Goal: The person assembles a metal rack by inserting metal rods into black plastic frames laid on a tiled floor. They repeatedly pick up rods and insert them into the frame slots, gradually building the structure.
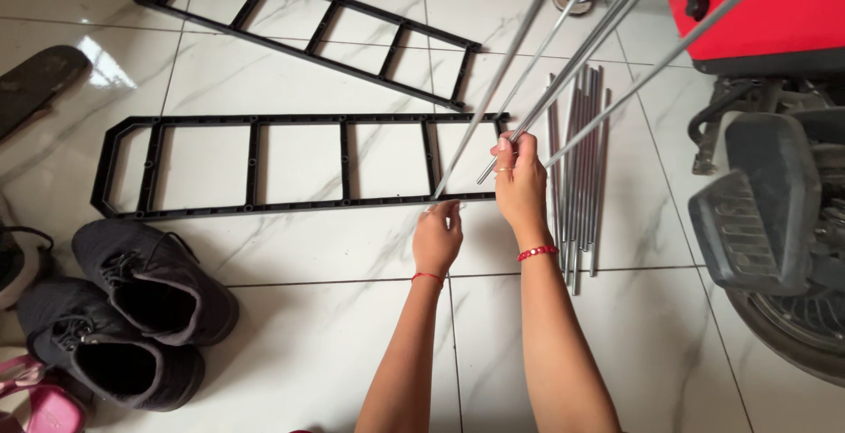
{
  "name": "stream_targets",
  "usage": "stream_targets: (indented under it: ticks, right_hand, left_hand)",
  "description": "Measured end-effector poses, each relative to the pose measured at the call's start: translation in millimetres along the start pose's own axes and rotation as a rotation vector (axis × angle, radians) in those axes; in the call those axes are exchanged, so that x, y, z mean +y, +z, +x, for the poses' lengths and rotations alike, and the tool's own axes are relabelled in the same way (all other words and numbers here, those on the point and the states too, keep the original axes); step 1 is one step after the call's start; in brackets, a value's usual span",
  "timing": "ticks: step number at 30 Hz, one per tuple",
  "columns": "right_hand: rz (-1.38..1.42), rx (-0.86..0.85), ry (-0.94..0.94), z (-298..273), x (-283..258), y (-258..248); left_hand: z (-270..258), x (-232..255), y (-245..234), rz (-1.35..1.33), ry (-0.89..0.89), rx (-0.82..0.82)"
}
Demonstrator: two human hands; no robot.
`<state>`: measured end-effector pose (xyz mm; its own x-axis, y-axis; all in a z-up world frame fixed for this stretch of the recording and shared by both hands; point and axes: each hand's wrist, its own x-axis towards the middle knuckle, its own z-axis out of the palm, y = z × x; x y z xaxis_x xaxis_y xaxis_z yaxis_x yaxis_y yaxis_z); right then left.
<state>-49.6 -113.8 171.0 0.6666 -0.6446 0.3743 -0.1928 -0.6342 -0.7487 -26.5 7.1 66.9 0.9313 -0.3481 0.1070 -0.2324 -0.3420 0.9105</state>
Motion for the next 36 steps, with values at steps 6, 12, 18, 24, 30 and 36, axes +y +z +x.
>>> stream_targets:
  ticks: [6, 12, 18, 24, 30, 36]
  right_hand:
    - [-0.005, -0.151, 0.010, 13, 20, 27]
    - [0.003, -0.196, -0.087, 26, 38, 51]
    - [0.008, -0.211, 0.022, 36, 47, 79]
    - [0.122, -0.219, -0.042, 44, 77, 107]
    - [0.146, -0.254, -0.034, 44, 90, 117]
    - [0.112, -0.251, -0.020, 40, 89, 122]
  left_hand:
    - [19, -47, -4, 0.146, 0.071, 0.134]
    - [40, -82, 0, 0.232, 0.134, 0.054]
    - [38, -81, -6, 0.247, 0.131, 0.083]
    - [43, -75, -7, 0.263, 0.104, 0.125]
    - [45, -76, -10, 0.253, 0.123, 0.129]
    - [47, -73, -11, 0.229, 0.109, 0.136]
